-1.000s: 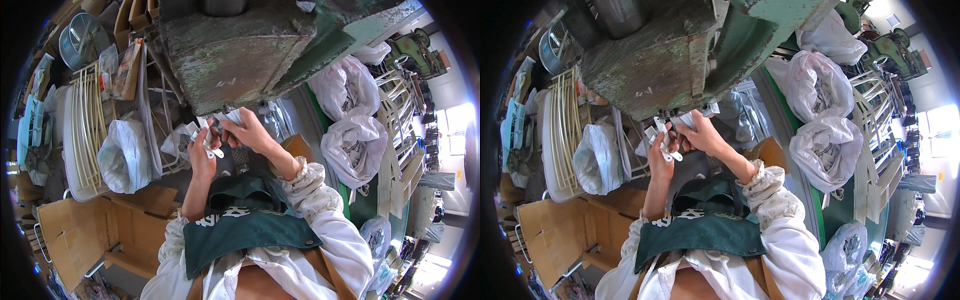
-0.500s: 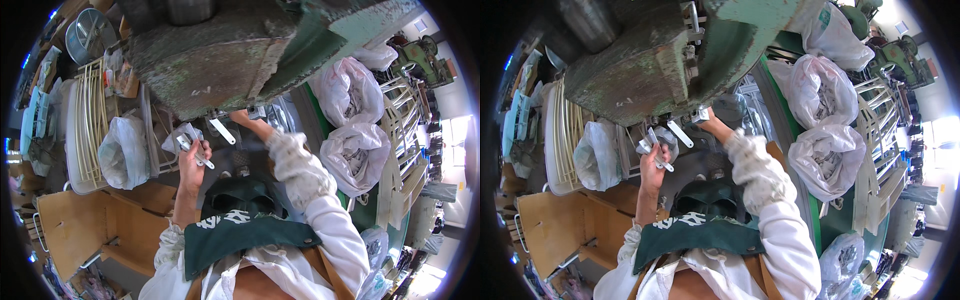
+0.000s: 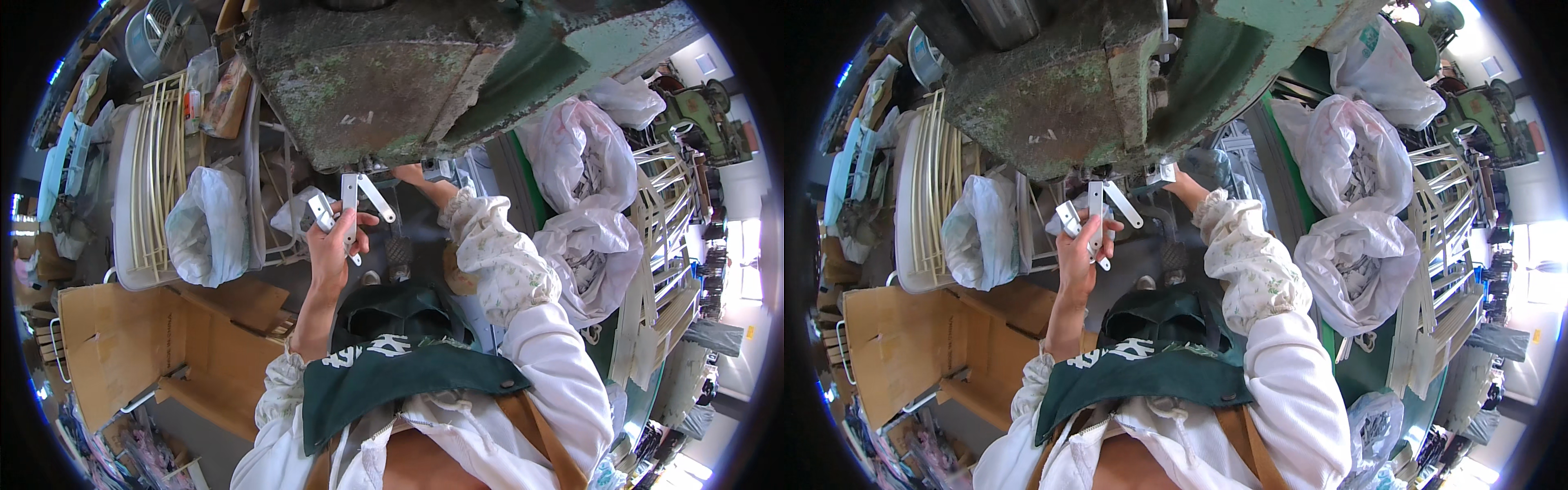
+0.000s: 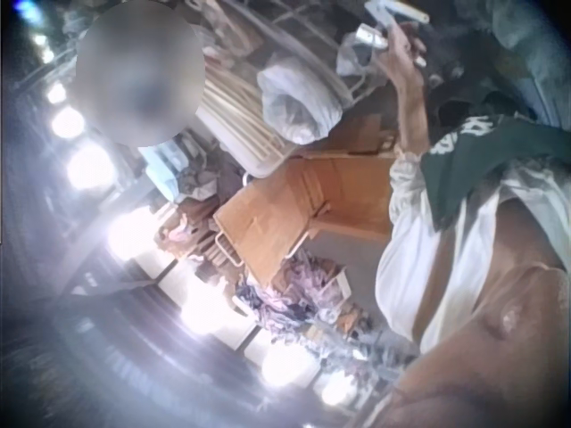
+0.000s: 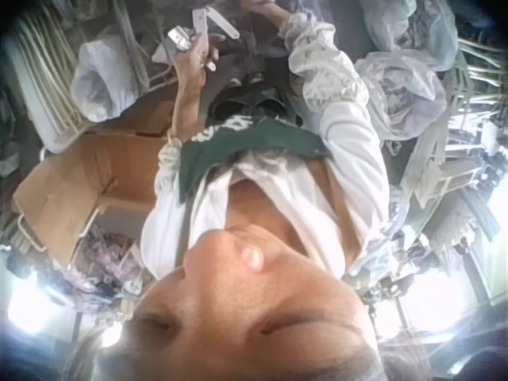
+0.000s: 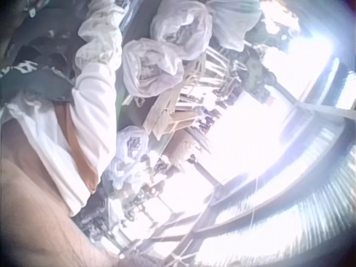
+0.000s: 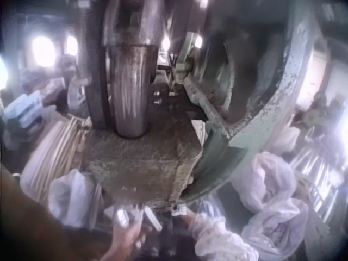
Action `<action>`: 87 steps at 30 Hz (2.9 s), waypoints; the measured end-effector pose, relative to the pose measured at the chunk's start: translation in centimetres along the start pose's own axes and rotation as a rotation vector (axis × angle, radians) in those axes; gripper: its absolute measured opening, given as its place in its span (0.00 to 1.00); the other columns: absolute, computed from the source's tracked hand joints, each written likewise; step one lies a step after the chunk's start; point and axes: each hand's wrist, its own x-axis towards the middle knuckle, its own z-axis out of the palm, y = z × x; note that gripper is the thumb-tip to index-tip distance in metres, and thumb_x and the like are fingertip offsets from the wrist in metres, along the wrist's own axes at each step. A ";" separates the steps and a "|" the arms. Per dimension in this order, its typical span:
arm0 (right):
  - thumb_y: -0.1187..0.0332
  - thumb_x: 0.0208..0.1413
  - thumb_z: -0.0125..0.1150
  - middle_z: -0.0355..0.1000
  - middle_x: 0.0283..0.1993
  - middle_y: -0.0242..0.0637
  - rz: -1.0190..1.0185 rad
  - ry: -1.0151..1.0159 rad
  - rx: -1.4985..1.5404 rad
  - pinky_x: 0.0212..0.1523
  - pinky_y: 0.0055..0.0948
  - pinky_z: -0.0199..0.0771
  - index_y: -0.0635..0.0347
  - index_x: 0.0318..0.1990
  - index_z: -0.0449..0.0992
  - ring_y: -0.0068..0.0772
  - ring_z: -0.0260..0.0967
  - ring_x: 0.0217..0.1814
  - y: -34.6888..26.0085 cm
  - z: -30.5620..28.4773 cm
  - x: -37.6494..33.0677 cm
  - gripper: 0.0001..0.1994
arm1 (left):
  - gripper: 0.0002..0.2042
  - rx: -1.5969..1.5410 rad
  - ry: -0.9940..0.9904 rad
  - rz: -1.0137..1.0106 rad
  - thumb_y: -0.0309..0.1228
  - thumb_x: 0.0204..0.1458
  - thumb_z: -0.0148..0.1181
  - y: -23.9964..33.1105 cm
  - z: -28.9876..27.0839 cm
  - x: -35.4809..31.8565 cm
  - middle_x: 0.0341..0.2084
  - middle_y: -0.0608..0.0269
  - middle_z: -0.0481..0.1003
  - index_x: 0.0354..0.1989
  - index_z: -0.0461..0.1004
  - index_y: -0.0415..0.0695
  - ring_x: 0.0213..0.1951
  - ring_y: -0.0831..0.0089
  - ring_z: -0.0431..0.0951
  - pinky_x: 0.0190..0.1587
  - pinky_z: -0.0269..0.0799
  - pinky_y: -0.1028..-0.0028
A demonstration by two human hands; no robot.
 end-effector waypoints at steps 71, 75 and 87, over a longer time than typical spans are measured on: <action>0.72 0.60 0.53 0.76 0.35 0.42 0.452 0.084 1.009 0.22 0.19 0.69 0.69 0.42 0.66 0.24 0.71 0.26 -14.4 -11.2 -6.5 0.08 | 0.15 -0.333 -0.240 -0.258 0.31 0.62 0.42 0.1 -3.9 0.2 0.47 0.44 0.70 0.53 0.64 0.36 0.46 0.59 0.74 0.50 0.71 0.62; 0.68 0.58 0.57 0.75 0.32 0.43 0.502 0.068 1.260 0.19 0.17 0.62 0.62 0.38 0.58 0.19 0.67 0.24 -16.3 -8.6 -4.6 0.13 | 0.15 -0.393 -0.286 -0.220 0.30 0.62 0.41 -0.5 -4.6 0.8 0.41 0.49 0.72 0.53 0.64 0.36 0.38 0.67 0.73 0.39 0.70 0.70; 0.67 0.63 0.50 0.74 0.33 0.42 0.586 -0.131 1.216 0.25 0.21 0.73 0.65 0.40 0.63 0.25 0.71 0.28 -14.6 -7.8 -4.6 0.09 | 0.22 -0.227 -0.318 -0.185 0.38 0.63 0.43 0.4 -3.7 0.3 0.34 0.58 0.72 0.58 0.60 0.32 0.29 0.74 0.71 0.33 0.67 0.75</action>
